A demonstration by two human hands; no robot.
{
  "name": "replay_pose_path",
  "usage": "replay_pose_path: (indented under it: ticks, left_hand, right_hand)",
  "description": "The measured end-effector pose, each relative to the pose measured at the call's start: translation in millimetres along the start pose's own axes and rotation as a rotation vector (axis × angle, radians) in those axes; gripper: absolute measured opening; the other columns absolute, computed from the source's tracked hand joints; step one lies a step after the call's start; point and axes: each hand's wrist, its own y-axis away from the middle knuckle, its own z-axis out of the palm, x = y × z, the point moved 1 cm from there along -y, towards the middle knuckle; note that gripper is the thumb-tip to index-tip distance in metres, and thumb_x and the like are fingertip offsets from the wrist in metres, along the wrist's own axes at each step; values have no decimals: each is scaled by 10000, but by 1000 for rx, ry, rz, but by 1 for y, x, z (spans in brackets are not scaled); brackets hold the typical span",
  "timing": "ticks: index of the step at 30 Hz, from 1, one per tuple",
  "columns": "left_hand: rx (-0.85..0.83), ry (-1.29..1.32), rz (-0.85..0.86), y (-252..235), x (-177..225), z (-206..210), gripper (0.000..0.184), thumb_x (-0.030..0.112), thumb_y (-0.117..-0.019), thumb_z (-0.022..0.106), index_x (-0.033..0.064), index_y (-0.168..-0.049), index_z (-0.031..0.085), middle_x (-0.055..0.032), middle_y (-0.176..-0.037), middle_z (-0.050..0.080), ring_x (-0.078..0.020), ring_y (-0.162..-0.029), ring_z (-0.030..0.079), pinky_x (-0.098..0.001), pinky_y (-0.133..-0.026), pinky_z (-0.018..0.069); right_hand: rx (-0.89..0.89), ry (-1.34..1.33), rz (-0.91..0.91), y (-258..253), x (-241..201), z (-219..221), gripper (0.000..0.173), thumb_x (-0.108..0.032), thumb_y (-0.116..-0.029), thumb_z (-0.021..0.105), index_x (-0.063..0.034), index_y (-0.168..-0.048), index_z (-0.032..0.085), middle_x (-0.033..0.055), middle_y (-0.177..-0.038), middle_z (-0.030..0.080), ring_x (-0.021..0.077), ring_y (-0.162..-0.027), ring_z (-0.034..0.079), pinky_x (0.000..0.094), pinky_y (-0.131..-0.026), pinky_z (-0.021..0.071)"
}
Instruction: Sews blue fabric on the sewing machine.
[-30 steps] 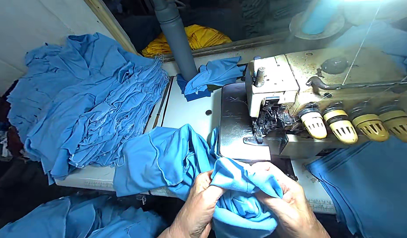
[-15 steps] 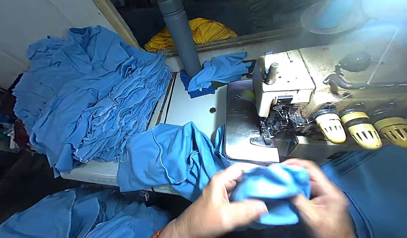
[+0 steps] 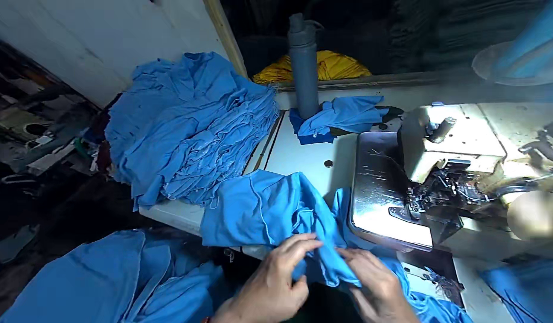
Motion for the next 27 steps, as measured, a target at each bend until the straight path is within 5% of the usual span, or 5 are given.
replay_pose_path:
  ticks: [4, 11, 15, 23, 27]
  left_hand:
    - [177, -393, 141, -3, -7, 21, 474, 229, -864, 638, 135, -1326, 677, -122, -1424, 625, -349, -1358, 561, -688, -1091, 384]
    - [132, 354, 50, -23, 35, -4, 142, 25, -926, 608, -38, -987, 719, -46, -892, 724, 8, -868, 668, -168, -823, 545]
    - [151, 374, 95, -26, 65, -12, 98, 70, -902, 666, 11, -959, 720, 5, -837, 726, 40, -807, 668, -141, -748, 555]
    - [130, -533, 144, -3, 78, -50, 82, 177, -770, 722, 115, -823, 725, -17, -787, 674, -188, -699, 689, -398, -550, 554]
    - [181, 12, -131, 9, 50, -64, 99, 6, -838, 670, 91, -865, 714, 38, -787, 697, -30, -735, 663, -242, -670, 560]
  right_hand:
    - [-193, -537, 131, -26, -48, -73, 209, -40, -985, 603, 143, -951, 698, 203, -883, 719, 90, -888, 677, 206, -860, 516]
    - [116, -163, 197, -43, -52, -130, 232, -97, -1016, 584, 98, -1055, 703, 139, -964, 735, 42, -861, 684, 186, -805, 565]
    - [102, -129, 96, -39, -69, -124, 697, -432, -930, 744, 0, -1425, 512, 127, -1405, 611, 125, -1284, 591, 329, -1080, 502]
    - [-17, -168, 13, -47, -80, -123, 186, -130, -893, 697, 15, -1007, 719, 80, -945, 727, 41, -899, 673, 196, -842, 564]
    - [-94, -115, -42, -57, -86, -136, 281, -322, -828, 817, -104, -978, 723, -45, -872, 720, -64, -817, 642, 114, -737, 543]
